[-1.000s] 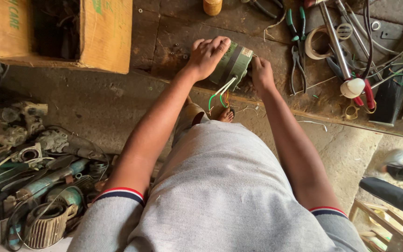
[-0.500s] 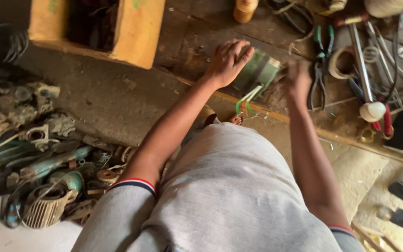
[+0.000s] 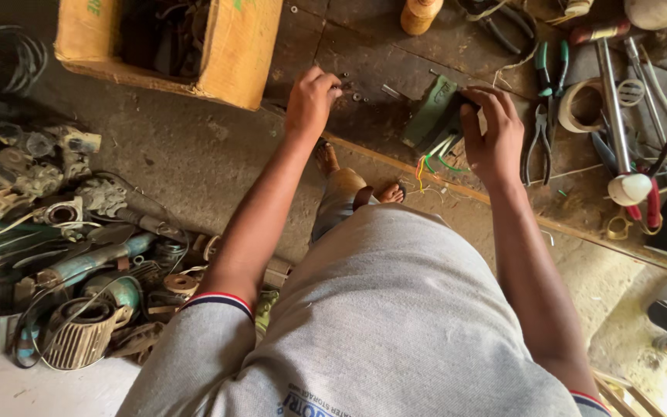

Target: The person works on a small green electrical motor on a cluttered workbench. They repeatedly pick up and insert a metal shaft into the motor, adjust the wires, and handle small metal parts. The person continues to manipulate the motor and shaft throughout the clip.

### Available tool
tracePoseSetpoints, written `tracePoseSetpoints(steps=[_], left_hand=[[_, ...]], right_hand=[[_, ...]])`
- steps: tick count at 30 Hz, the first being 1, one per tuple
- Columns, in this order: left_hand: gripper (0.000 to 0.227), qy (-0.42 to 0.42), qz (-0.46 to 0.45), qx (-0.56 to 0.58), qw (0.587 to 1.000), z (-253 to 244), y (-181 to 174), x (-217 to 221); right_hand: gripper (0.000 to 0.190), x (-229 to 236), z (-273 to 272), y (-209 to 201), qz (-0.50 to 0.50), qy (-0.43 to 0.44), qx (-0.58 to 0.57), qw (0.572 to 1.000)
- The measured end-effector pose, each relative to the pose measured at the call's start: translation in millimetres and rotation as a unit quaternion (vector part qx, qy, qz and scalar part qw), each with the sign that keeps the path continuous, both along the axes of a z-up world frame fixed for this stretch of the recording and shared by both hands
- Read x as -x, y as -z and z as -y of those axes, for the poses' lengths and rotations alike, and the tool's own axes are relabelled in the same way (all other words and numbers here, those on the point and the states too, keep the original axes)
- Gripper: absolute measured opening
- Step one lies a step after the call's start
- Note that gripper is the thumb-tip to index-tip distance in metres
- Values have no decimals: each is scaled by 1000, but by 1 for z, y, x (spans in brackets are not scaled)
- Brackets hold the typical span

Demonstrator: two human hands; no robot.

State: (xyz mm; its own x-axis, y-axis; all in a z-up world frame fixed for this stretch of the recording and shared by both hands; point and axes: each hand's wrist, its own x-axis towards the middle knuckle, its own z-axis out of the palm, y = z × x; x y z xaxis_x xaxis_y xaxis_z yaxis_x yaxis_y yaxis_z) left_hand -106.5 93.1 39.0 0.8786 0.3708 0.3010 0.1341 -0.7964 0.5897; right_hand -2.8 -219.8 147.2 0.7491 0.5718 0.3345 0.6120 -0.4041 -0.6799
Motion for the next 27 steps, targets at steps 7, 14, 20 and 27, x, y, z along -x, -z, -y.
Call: tracePoseSetpoints(steps=[7, 14, 20, 27], left_hand=[[17, 3, -17, 3, 1000, 2, -3, 0], [16, 16, 7, -7, 1000, 11, -1, -6], [4, 100, 43, -101, 989, 35, 1, -13], [3, 126, 42, -172, 976, 53, 9, -16]], right_hand=[[19, 3, -2, -5, 28, -10, 15, 999], [19, 8, 0, -5, 21, -6, 7, 1000], [19, 10, 1, -5, 30, -6, 3, 1000], [18, 12, 3, -3, 23, -5, 7, 1000]])
